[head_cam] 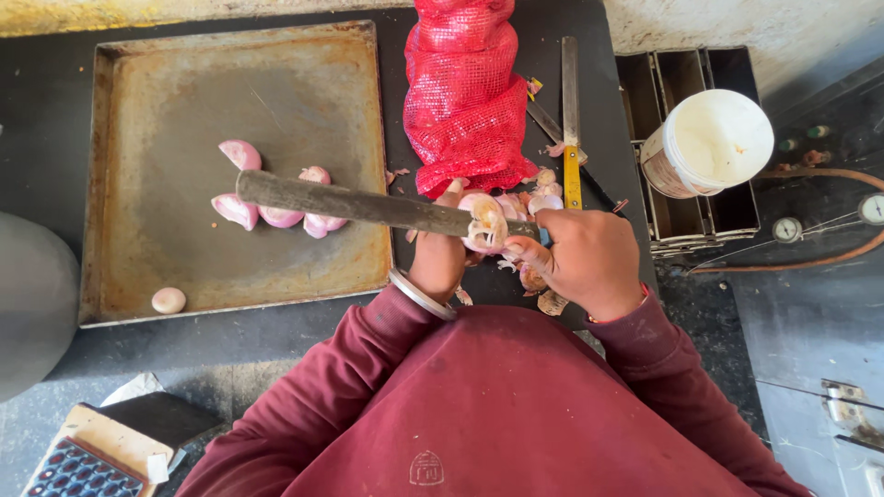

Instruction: The person removes onions from a red mesh bag and peels the outer skin using a knife and their hands. They then cut the peeled onions into smaller pieces and place them on a metal tray.

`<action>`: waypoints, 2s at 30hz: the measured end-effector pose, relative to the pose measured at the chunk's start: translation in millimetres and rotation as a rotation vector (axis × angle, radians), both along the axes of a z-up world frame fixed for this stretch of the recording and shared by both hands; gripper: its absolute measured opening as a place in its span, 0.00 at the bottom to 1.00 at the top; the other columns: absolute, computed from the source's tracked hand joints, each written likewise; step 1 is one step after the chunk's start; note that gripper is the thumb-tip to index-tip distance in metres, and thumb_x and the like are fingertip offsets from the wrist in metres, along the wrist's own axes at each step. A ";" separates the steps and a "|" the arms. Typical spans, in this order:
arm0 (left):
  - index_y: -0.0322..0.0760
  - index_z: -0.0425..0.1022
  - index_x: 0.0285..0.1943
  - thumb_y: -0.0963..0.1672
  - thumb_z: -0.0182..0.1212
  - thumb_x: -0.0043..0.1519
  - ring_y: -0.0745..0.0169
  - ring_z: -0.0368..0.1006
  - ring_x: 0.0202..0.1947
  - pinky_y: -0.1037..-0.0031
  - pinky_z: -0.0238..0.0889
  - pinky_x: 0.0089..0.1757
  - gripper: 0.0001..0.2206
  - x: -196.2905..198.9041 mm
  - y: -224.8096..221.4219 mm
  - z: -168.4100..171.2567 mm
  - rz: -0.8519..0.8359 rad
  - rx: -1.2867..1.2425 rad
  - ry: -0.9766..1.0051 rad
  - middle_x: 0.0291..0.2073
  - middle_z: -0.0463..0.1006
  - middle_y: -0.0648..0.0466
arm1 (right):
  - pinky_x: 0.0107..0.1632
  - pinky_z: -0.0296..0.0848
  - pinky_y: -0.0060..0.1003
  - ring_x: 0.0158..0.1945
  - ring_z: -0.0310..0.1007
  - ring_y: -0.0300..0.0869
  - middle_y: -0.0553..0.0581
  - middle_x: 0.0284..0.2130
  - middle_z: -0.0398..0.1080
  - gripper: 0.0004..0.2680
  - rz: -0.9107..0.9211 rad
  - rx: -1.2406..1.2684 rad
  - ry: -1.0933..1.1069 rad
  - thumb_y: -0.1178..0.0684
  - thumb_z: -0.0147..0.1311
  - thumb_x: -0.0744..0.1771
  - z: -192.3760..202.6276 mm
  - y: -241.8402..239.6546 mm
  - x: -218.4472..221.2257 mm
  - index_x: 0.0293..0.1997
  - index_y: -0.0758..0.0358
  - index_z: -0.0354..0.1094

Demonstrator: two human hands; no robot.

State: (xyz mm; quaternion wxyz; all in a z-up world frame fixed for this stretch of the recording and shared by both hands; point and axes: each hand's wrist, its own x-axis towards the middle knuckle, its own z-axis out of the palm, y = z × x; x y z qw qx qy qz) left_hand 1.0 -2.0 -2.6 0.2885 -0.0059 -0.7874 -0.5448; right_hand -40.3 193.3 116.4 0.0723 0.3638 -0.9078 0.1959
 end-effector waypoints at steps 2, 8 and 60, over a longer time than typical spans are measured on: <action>0.23 0.70 0.57 0.50 0.41 0.78 0.65 0.73 0.24 0.80 0.62 0.23 0.22 0.5 -6.0 0.8 -0.270 0.764 -0.113 0.34 0.80 0.47 | 0.28 0.66 0.47 0.26 0.73 0.55 0.60 0.23 0.72 0.21 0.008 -0.058 0.007 0.30 0.50 0.67 3.2 3.0 0.8 0.39 0.59 0.78; 0.24 0.67 0.60 0.52 0.41 0.75 0.67 0.71 0.21 0.80 0.62 0.19 0.24 12.4 2.9 10.2 -0.114 0.430 -0.159 0.32 0.76 0.49 | 0.29 0.67 0.47 0.27 0.73 0.55 0.60 0.22 0.71 0.21 -0.006 -0.062 0.010 0.30 0.50 0.68 -2.9 -1.9 -0.6 0.36 0.61 0.77; 0.39 0.76 0.40 0.45 0.64 0.58 0.45 0.74 0.41 0.58 0.69 0.40 0.07 43.5 -55.2 70.6 -0.016 -0.764 -0.349 0.38 0.77 0.48 | 0.31 0.59 0.30 0.23 0.56 0.33 0.46 0.25 0.57 0.09 -0.149 -1.133 -1.370 0.50 0.51 0.71 -57.9 20.6 -20.0 0.34 0.59 0.58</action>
